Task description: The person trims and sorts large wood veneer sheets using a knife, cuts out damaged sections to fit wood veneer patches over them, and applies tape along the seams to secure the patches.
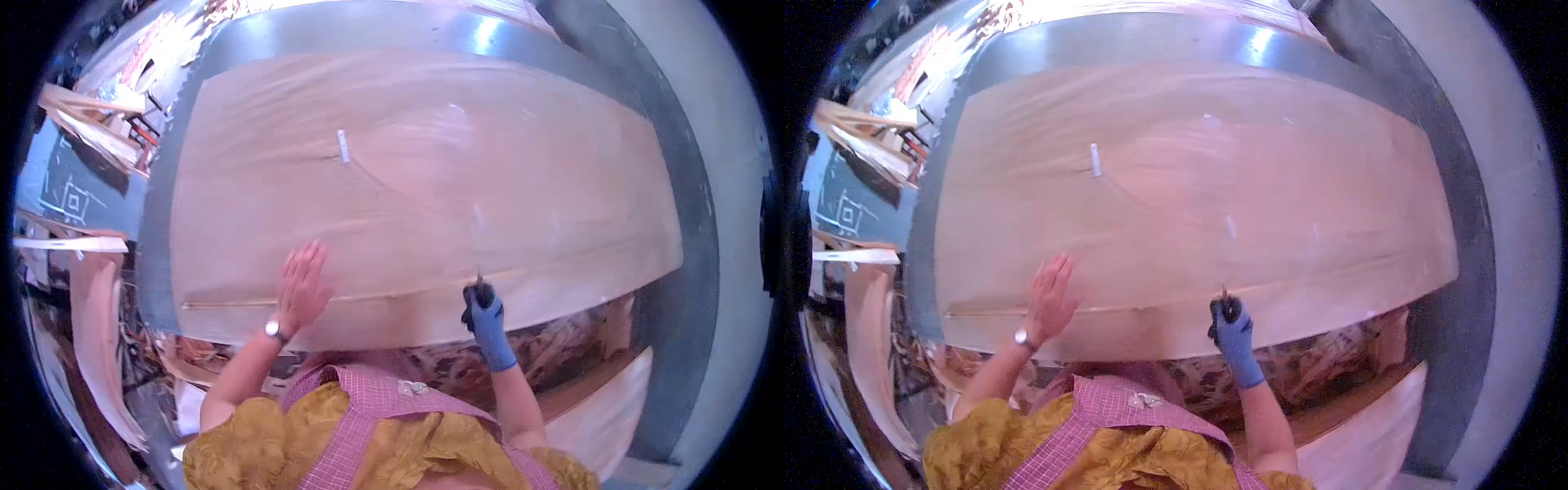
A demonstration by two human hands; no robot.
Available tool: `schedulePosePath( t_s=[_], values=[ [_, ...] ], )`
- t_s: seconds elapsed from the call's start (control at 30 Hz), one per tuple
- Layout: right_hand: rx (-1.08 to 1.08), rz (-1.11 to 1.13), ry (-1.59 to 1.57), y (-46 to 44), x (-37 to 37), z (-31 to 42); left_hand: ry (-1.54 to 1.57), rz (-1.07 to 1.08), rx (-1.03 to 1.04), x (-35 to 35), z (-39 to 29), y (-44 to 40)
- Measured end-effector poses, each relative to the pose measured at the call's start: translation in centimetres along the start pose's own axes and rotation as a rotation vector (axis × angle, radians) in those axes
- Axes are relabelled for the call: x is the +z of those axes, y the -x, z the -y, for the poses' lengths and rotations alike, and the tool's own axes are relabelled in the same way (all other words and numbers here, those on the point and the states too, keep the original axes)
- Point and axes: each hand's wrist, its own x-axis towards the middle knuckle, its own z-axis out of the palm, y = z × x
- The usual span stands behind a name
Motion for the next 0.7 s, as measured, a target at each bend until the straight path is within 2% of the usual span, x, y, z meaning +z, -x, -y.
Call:
schedulePosePath(
  t_s=[0.03,0.1,0.13,0.17,0.2,0.27,0.3,0.37,0.43,0.47,0.57,0.6,0.67,0.7],
  values=[
    [0.068,0.038,-0.078,3.9,1.5,-1.3,-0.044,0.025,-0.017,-0.7,1.5,3.6],
    [-0.175,0.002,-0.014,9.3,6.4,-6.3,-0.106,0.074,-0.049,-1.6,5.2,9.9],
    [-0.019,0.096,-0.059,12.2,8.2,-7.9,-0.118,0.026,0.048,-1.8,6.7,11.1],
    [-0.013,0.148,-0.118,15.2,11.0,-6.7,-0.103,0.027,0.127,-1.8,8.3,11.7],
    [0.081,0.260,-0.218,16.8,13.2,-6.7,-0.090,0.027,0.201,-1.9,10.1,11.8],
    [0.345,0.491,-0.413,20.5,17.8,-6.6,-0.003,0.019,0.301,0.1,10.6,10.5],
    [0.360,0.492,-0.610,23.8,21.2,-5.4,0.063,0.000,0.319,0.7,9.7,11.0],
    [0.414,0.475,-1.046,26.1,27.4,-3.3,0.296,0.365,0.094,-4.5,3.9,9.6],
    [-0.012,0.511,-0.750,26.6,32.2,-5.9,0.588,0.473,0.180,-6.7,2.4,9.1],
    [-0.114,0.485,-0.474,26.0,32.6,-5.0,0.569,0.501,0.206,-8.0,1.9,7.6],
    [0.198,0.674,-1.651,25.4,36.3,-4.7,0.384,0.593,0.291,-9.1,5.9,2.6],
    [0.199,0.570,-1.620,25.8,37.1,-4.8,0.266,0.611,0.302,-9.1,8.9,-0.6],
    [0.140,0.435,-1.661,25.8,38.8,-3.8,-0.024,0.431,0.293,-6.3,14.7,-6.2],
    [0.103,0.378,-1.691,25.4,39.6,-4.2,-0.054,0.394,0.339,-5.8,16.3,-8.8]
  ],
)
